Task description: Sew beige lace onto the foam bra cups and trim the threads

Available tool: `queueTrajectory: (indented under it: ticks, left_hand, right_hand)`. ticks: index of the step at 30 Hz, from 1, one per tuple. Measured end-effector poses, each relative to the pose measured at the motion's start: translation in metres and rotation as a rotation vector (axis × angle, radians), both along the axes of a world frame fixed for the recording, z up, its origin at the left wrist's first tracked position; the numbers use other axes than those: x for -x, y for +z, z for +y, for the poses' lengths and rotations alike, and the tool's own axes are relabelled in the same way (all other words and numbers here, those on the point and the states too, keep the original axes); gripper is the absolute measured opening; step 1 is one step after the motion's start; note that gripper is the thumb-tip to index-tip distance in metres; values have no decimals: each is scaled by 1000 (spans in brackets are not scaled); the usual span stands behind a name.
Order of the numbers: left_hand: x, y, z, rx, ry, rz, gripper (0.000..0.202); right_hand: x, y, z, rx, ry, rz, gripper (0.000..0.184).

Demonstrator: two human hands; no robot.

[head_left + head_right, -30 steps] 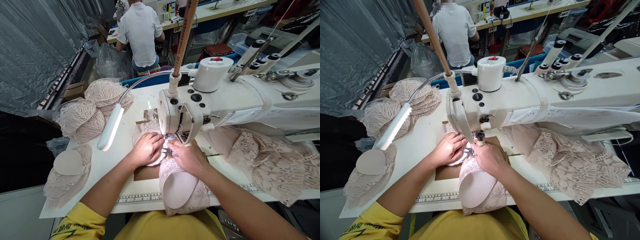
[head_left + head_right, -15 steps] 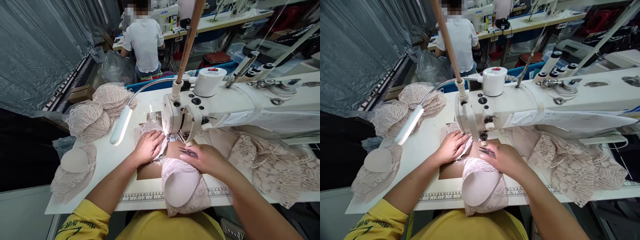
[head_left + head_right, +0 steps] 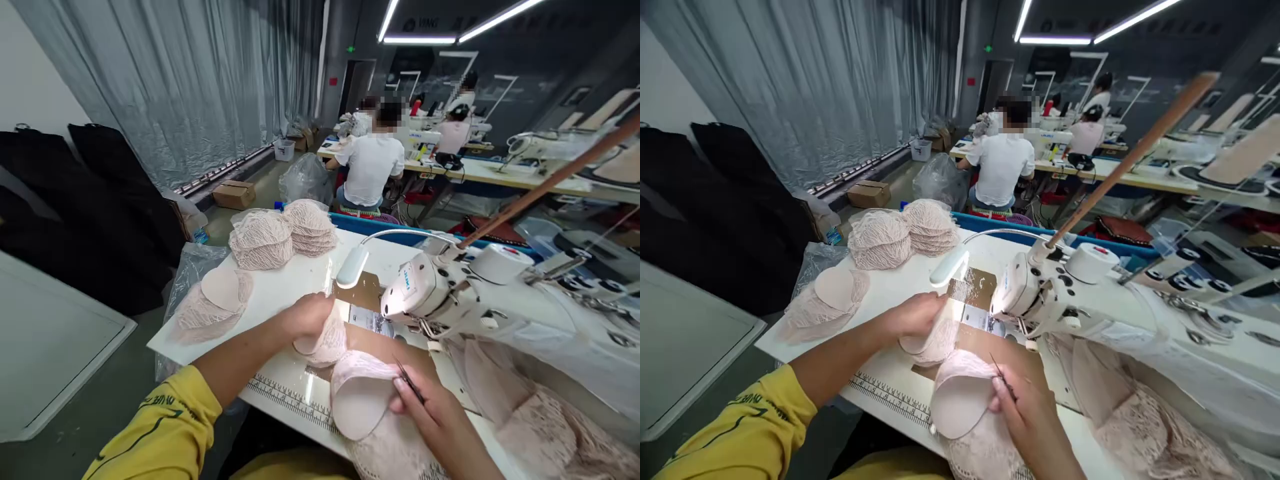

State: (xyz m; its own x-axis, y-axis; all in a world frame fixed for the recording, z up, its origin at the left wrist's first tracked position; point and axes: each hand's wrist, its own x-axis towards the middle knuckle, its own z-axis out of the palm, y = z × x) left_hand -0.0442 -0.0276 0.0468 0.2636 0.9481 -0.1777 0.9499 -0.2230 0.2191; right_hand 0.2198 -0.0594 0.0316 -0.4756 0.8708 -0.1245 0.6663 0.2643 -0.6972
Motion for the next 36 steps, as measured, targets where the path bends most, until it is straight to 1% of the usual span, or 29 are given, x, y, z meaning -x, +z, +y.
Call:
queueTrajectory:
  ticks: [2, 3, 5, 6, 8, 10, 11, 13, 14, 15, 16, 17, 18, 19, 21, 22, 23, 24, 25, 26, 28, 30, 32, 33, 34, 35, 36]
  left_hand:
    - [17, 5, -14, 50, 45, 33, 27]
    - [25, 8, -22, 72, 55, 46, 19]
    - [40, 15, -42, 71, 60, 58, 7]
    - [47, 22, -52, 40, 63, 60, 5]
    - [60, 41, -67, -116, 93, 72, 9]
    - [76, 69, -71, -331, 183, 136, 13]
    - [85, 85, -67, -462, 228, 178, 13]
    - [106, 115, -50, -766, 301, 260, 10]
    - [118, 127, -38, -912, 300, 262, 9]
    - [130, 135, -24, -1028, 286, 240, 9]
    - [142, 139, -9, -1099, 267, 206, 10]
    - [152, 137, 5, -1118, 261, 175, 13]
    - [160, 130, 17, -1087, 268, 147, 18]
    - [166, 119, 28, -1002, 284, 123, 23]
    - [171, 88, 44, -665, 336, 81, 28]
    - [171, 71, 48, -571, 317, 71, 26]
    - [171, 57, 51, -510, 295, 66, 30]
    - [170, 44, 52, -467, 282, 62, 42]
    - [169, 36, 52, -441, 268, 60, 53]
    - [168, 30, 52, -422, 259, 55, 62]
    - [168, 29, 50, -398, 256, 51, 70]
    - [166, 34, 46, -401, 264, 63, 68]
    - [160, 39, 37, -437, 236, 87, 65]
    - [155, 41, 30, -457, 204, 86, 64]
    - [150, 42, 22, -460, 160, 75, 62]
    - [143, 42, 11, -457, 138, 52, 62]
    - [136, 42, 0, -409, 116, 24, 63]
  right_hand:
    - [24, 7, 1, 156, 44, 133, 35]
    - [37, 9, 2, 233, 91, 214, 34]
    - [65, 11, 5, 339, 160, 348, 30]
    - [80, 11, 8, 359, 170, 404, 28]
    - [112, 8, 18, 327, 128, 525, 27]
    - [144, 9, 36, 170, 57, 673, 27]
    - [161, 11, 48, 43, 42, 751, 27]
    - [193, 21, 78, -311, 19, 834, 25]
    - [207, 27, 95, -492, 48, 861, 21]
    - [221, 33, 113, -629, 88, 855, 20]
    - [232, 38, 131, -750, 81, 850, 20]
    - [242, 40, 148, -830, 85, 820, 22]
    - [250, 40, 163, -858, 78, 777, 24]
    - [255, 37, 176, -851, 78, 712, 27]
    - [260, 23, 195, -761, 101, 522, 35]
    - [259, 13, 200, -726, 112, 470, 37]
    - [257, 3, 201, -703, 111, 435, 39]
    - [252, -6, 200, -687, 108, 409, 41]
    - [246, -14, 196, -678, 103, 392, 42]
    - [237, -20, 188, -671, 113, 369, 44]
    - [212, -27, 165, -650, 174, 313, 45]
    - [176, -26, 134, -617, 262, 249, 44]
    - [132, -20, 99, -571, 319, 178, 35]
    - [106, -17, 81, -550, 343, 134, 31]
    - [80, -14, 64, -531, 377, 44, 29]
    - [53, -12, 49, -510, 355, -27, 27]
    - [25, -10, 36, -496, 288, -64, 24]
